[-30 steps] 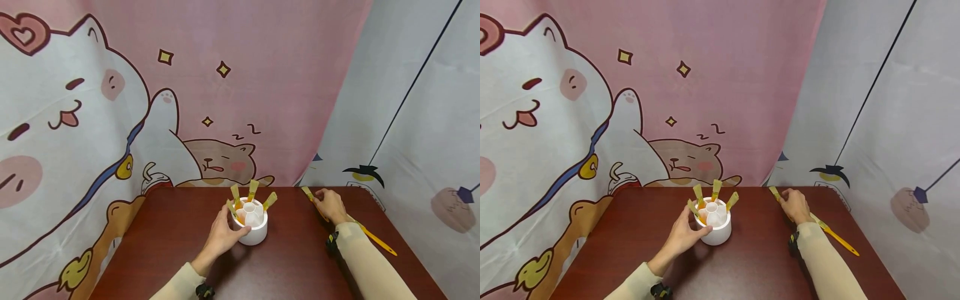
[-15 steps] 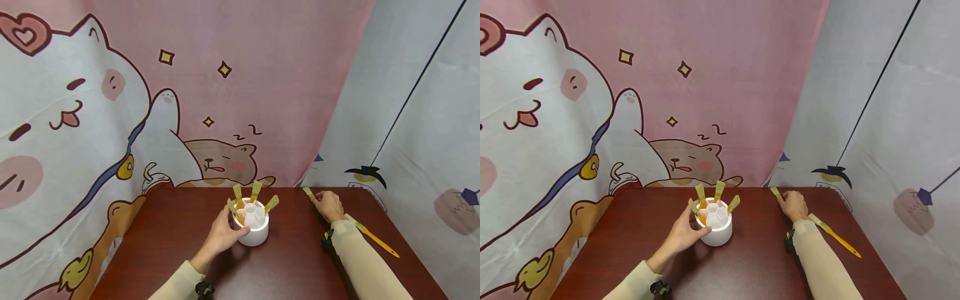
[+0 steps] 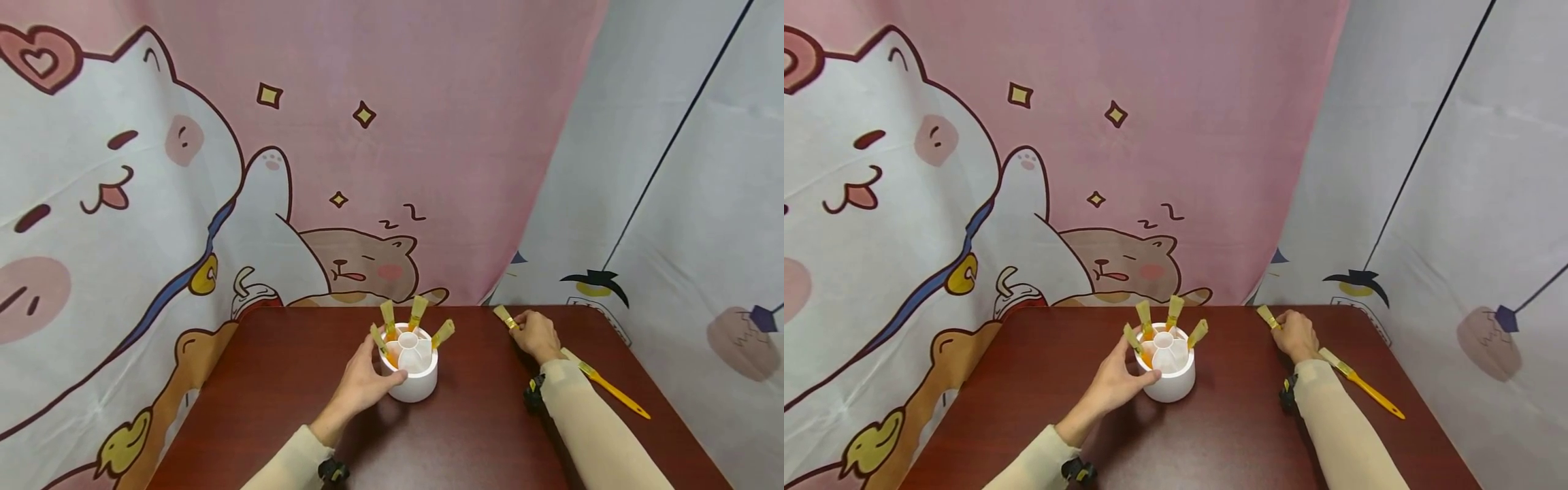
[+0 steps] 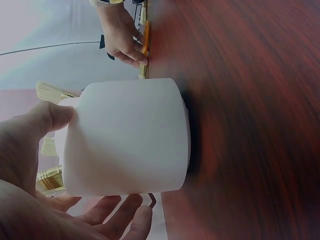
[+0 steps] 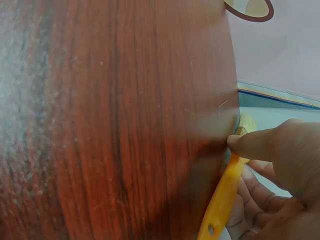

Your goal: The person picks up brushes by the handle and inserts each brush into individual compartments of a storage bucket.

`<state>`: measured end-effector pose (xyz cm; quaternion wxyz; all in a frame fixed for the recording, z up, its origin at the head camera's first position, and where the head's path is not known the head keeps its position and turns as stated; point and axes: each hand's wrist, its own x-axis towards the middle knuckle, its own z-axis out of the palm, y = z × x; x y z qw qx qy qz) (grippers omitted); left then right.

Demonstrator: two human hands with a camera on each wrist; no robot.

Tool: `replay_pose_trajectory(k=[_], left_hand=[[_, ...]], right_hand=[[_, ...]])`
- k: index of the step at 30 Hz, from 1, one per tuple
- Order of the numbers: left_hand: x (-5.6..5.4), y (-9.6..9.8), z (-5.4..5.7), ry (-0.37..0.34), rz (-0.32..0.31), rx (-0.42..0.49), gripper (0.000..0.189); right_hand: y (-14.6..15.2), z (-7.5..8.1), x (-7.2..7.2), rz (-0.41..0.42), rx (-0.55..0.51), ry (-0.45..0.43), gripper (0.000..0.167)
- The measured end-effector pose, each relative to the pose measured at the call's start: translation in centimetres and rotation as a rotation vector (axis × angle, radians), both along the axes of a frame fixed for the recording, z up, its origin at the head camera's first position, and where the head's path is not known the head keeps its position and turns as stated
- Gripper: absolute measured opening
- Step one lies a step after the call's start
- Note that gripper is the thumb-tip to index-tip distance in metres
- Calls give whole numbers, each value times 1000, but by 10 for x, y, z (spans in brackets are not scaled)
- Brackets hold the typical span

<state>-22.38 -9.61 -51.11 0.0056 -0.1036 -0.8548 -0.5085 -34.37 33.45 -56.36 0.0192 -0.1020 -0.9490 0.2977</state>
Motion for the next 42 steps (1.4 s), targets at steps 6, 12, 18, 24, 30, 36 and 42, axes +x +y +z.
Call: replay_pose_trajectory(k=[6,12,18,24,30,36,42], left_hand=[[0,1,1,-4,-3,0,102],[0,2,2,-16,11,-18,104],[0,3,3,-25,17,-19,105],[0,2,1,-21,7,-4,106],[0,2,1,-16,0,4,103],[-1,2,3,-21,4,-19,104],[-1,-2,2,-32,-10,-21,103]], right_hand=[[0,-1,5,14,-5,14,34],[2,-2,11,36,-10,57,36],[5,-2,19,82,-3,89,48],[7,-2,24,87,-2,100,46],[8,4,29,93,-17,109,42],[9,10,33,111,-16,140,42],[6,15,39,112,-30,160,39]])
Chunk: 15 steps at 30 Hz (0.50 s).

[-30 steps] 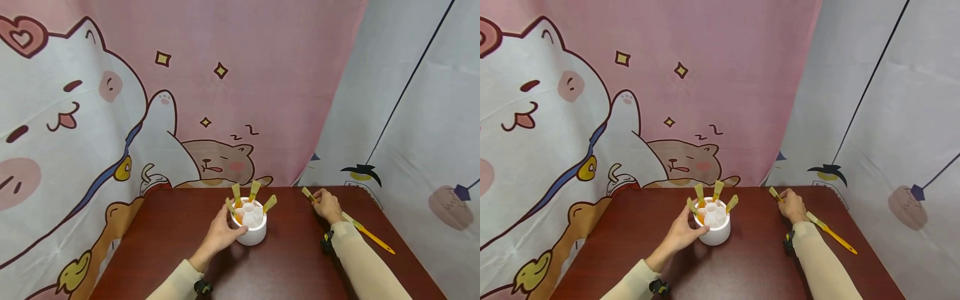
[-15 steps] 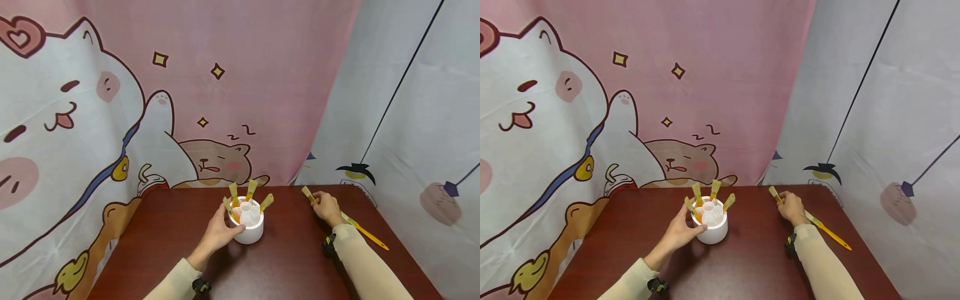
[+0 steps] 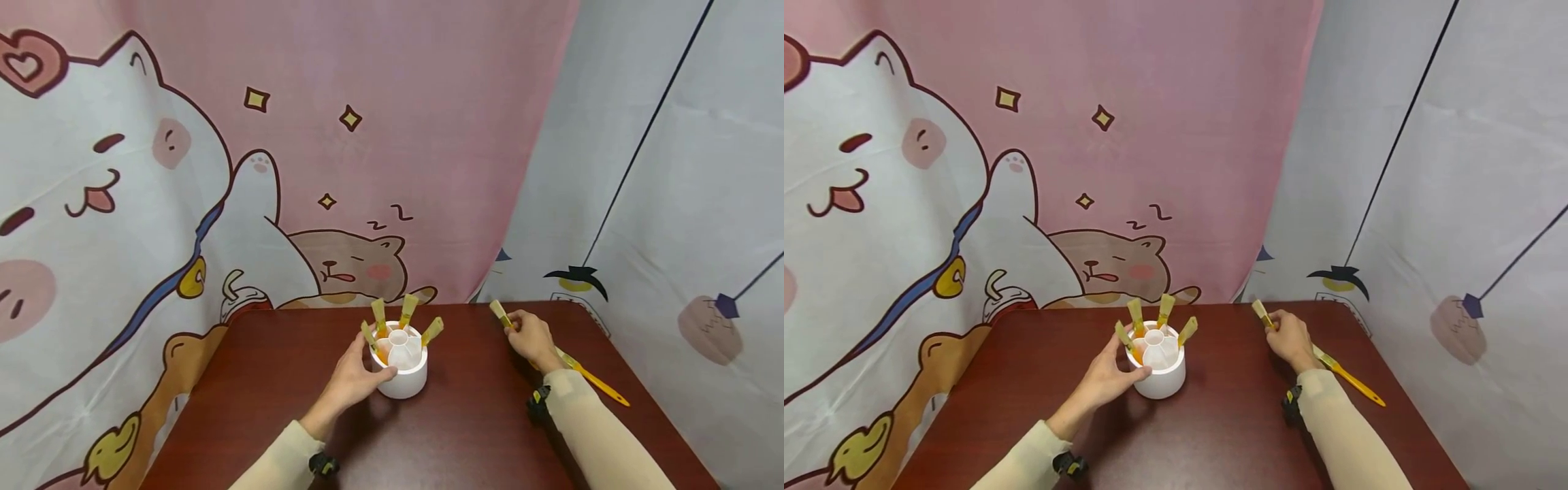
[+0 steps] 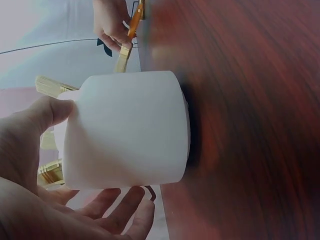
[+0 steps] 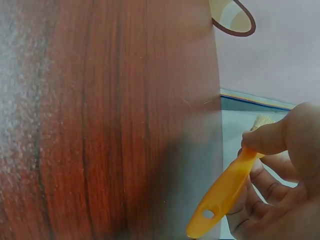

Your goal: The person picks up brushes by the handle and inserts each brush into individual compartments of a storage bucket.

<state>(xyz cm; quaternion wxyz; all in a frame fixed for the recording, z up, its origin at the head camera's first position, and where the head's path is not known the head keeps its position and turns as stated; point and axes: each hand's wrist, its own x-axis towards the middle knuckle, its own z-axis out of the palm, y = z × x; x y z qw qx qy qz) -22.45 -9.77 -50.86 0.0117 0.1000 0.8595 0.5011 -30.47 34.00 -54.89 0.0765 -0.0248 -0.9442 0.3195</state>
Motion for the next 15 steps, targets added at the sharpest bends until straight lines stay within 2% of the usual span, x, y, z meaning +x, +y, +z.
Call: replay_pose_trajectory(k=[15], left_hand=[[-3,-6,-8,1,-8,-8,103]], right_hand=[[-9,1,7,-28,-82,35,40]])
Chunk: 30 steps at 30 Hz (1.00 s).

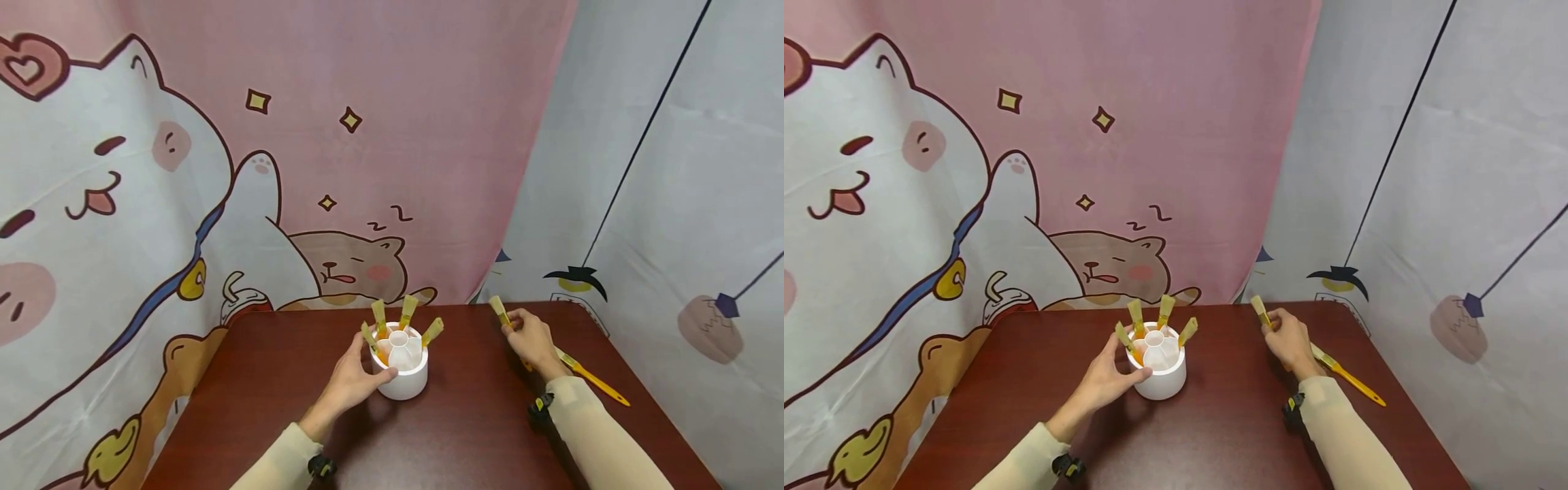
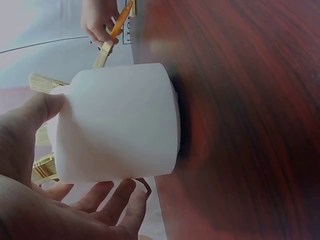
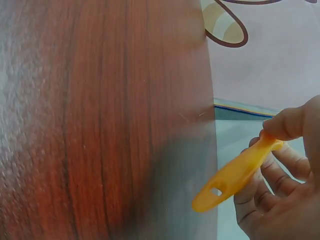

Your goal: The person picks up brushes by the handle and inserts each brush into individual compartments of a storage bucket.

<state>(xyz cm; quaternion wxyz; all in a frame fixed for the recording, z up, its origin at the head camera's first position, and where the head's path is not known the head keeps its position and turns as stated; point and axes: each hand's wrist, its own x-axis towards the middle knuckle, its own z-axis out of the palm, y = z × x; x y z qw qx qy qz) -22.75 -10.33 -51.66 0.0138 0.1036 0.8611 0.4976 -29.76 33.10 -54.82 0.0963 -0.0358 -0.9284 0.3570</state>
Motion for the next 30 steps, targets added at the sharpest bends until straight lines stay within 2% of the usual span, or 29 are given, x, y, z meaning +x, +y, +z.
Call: replay_pose_trajectory(k=[13,23,30], left_hand=[[-2,-1,-2,22,20,9,93],[1,-2,-2,49,14,38,94],[1,-1,-2,41,13,33,93]], right_hand=[[-9,7,7,13,-100,27,35],[-15,6,12,124,-228,52,43],[-21,9,16,137,-247,72,40]])
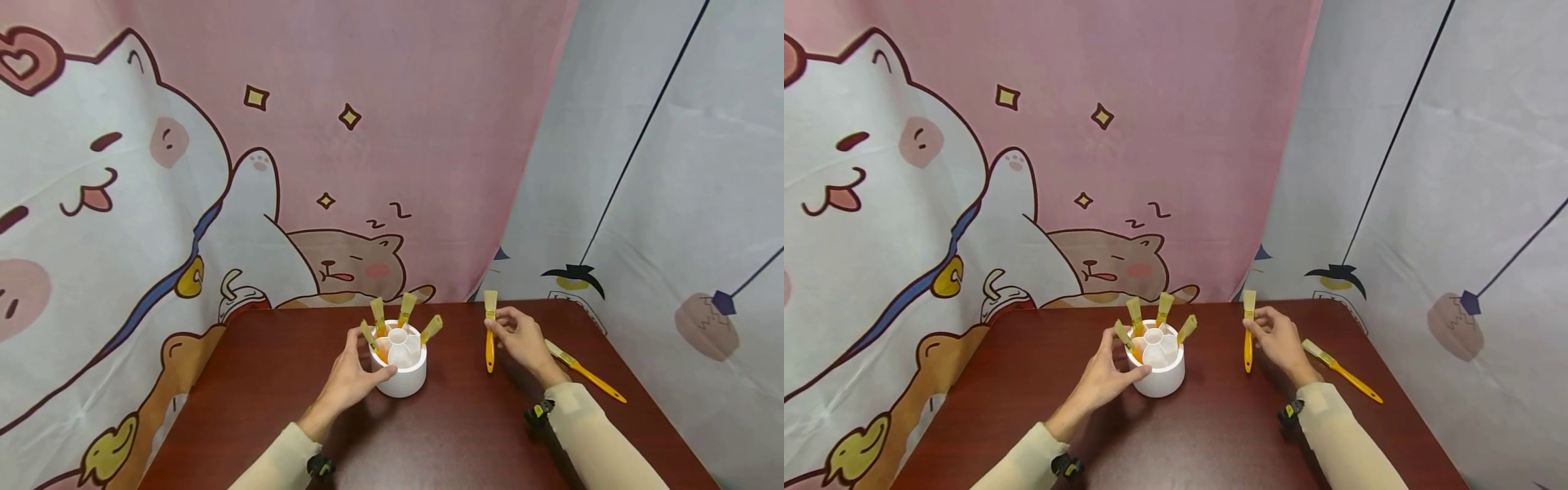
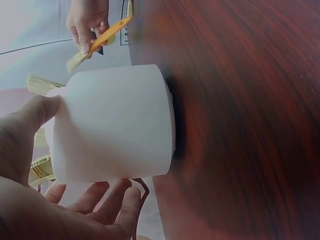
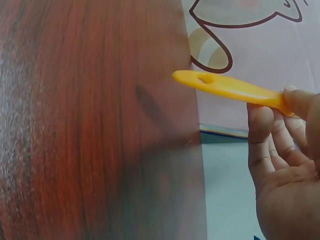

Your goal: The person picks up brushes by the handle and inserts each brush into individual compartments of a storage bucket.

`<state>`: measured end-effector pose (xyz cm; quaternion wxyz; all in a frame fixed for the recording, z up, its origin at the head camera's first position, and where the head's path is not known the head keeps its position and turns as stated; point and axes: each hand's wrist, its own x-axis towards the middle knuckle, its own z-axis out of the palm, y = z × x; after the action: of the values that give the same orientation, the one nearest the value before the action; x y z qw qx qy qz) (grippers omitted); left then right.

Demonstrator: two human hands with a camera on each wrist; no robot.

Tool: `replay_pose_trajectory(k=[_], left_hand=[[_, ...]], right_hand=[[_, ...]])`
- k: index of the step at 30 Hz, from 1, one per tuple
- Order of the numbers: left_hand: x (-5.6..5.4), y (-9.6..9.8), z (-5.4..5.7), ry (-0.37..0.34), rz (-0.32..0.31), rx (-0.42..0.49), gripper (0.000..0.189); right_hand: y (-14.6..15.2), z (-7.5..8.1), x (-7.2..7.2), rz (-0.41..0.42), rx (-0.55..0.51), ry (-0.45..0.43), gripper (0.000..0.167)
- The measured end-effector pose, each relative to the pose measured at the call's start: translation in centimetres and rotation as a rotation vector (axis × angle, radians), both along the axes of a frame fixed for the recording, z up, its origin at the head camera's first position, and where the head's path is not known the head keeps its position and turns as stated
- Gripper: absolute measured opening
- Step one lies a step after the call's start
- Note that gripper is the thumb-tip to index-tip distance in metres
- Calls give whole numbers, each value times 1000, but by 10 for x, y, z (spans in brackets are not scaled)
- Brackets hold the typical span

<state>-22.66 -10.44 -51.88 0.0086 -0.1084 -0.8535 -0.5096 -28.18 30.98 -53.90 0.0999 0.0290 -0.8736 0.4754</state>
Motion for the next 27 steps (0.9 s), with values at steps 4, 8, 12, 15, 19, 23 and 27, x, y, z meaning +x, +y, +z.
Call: replay_pose_trajectory(k=[4,8,12,15,19,23,27], left_hand=[[0,0,1,-2,1,-10,94],[0,-1,2,-1,-4,-11,93],[0,-1,3,0,-10,-4,93],[0,-1,3,-3,-12,-5,93],[-1,-2,2,0,-16,-10,92],[-1,-2,1,3,-17,-4,92],[-1,-2,1,-3,-11,1,91]], right_hand=[[-3,4,1,2,15,0,39],[-5,8,2,7,35,14,37],[-9,13,3,19,36,30,35],[-12,17,6,24,37,40,35],[-16,22,11,29,44,48,35],[-19,29,16,33,46,60,35],[-21,36,22,43,59,85,35]])
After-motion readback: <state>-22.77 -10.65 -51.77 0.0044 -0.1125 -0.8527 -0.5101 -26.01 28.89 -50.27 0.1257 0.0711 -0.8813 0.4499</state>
